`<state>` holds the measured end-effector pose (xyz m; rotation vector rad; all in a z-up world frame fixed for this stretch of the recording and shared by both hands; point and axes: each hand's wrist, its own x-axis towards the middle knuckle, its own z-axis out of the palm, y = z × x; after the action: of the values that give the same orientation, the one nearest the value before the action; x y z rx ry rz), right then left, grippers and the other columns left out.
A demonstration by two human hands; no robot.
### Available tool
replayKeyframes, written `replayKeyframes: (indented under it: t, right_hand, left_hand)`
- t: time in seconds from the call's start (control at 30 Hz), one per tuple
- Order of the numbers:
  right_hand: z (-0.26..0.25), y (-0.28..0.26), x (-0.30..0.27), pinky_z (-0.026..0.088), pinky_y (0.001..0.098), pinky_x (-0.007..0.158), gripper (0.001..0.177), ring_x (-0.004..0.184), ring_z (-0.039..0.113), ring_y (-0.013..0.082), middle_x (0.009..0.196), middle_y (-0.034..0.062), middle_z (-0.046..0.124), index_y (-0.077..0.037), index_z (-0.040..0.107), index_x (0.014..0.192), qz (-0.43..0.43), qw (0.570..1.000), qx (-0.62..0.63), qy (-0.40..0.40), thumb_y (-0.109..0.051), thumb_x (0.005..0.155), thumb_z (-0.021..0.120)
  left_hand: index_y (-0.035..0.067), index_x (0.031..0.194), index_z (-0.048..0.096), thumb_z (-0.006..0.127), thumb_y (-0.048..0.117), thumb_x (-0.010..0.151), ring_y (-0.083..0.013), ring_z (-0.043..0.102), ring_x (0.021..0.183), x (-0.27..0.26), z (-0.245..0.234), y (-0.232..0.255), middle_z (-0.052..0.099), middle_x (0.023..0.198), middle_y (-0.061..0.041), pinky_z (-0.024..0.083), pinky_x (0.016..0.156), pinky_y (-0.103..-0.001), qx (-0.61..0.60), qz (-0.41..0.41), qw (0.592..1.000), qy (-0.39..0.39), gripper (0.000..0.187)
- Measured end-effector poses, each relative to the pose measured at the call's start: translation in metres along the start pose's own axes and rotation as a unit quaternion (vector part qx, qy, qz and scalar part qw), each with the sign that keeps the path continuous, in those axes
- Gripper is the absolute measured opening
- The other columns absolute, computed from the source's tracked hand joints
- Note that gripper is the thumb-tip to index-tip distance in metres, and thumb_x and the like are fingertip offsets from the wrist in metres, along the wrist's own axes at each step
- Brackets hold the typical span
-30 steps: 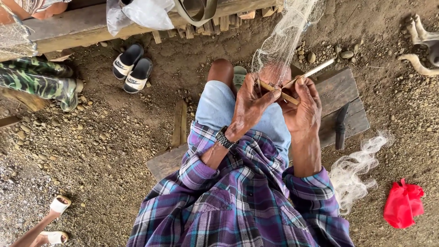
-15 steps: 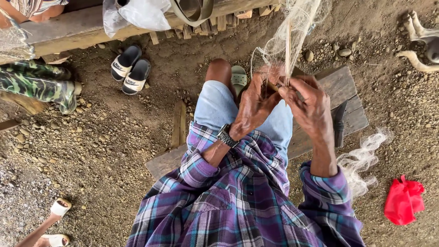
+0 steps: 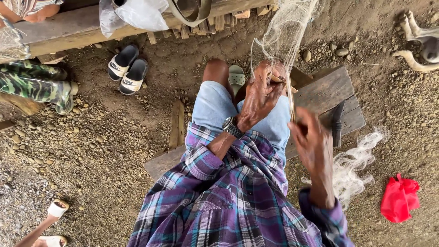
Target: A person is using a wooden shuttle to repair or weave a fine-mesh fishing net while sitting on a bench.
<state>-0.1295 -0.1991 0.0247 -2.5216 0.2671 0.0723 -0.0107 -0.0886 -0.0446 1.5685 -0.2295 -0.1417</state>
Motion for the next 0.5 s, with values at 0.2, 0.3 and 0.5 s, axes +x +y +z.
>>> replayKeyframes:
  t: [0.2,0.3,0.5]
  right_hand:
    - [-0.003,0.019,-0.095,0.041,0.0189,0.029,0.018,0.041,0.049,0.0075,0.071,0.0035,0.059,-0.008,0.051,0.088,0.173,0.974,0.038,-0.145,-0.025,0.088,0.043]
    - [0.001,0.018,-0.128,0.056,0.0259,0.050,0.028,0.069,0.068,0.0182,0.091,0.0072,0.067,-0.013,0.056,0.094,0.373,0.905,0.049,-0.200,-0.034,0.084,0.042]
    - [0.040,0.069,-0.200,0.043,0.0166,0.025,0.006,0.036,0.055,0.0045,0.064,0.0001,0.064,-0.014,0.054,0.092,0.129,0.985,-0.076,-0.082,-0.016,0.089,0.049]
  left_hand:
    - [0.011,0.089,0.041,0.050,0.032,0.080,-0.0184,0.062,0.073,0.004,0.009,0.041,0.049,0.089,-0.010,0.053,0.066,-0.026,-0.074,-0.086,0.991,-0.068,0.025]
    - [0.010,0.087,0.042,0.057,0.020,0.075,-0.0176,0.062,0.070,0.002,0.024,0.042,0.058,0.075,-0.010,0.051,0.060,-0.022,-0.150,-0.122,0.979,-0.062,0.022]
    - [0.009,0.093,0.042,0.057,-0.006,0.081,-0.0176,0.061,0.071,-0.020,0.052,-0.002,0.059,0.073,-0.007,0.054,0.077,-0.036,-0.558,-0.135,0.812,-0.104,0.024]
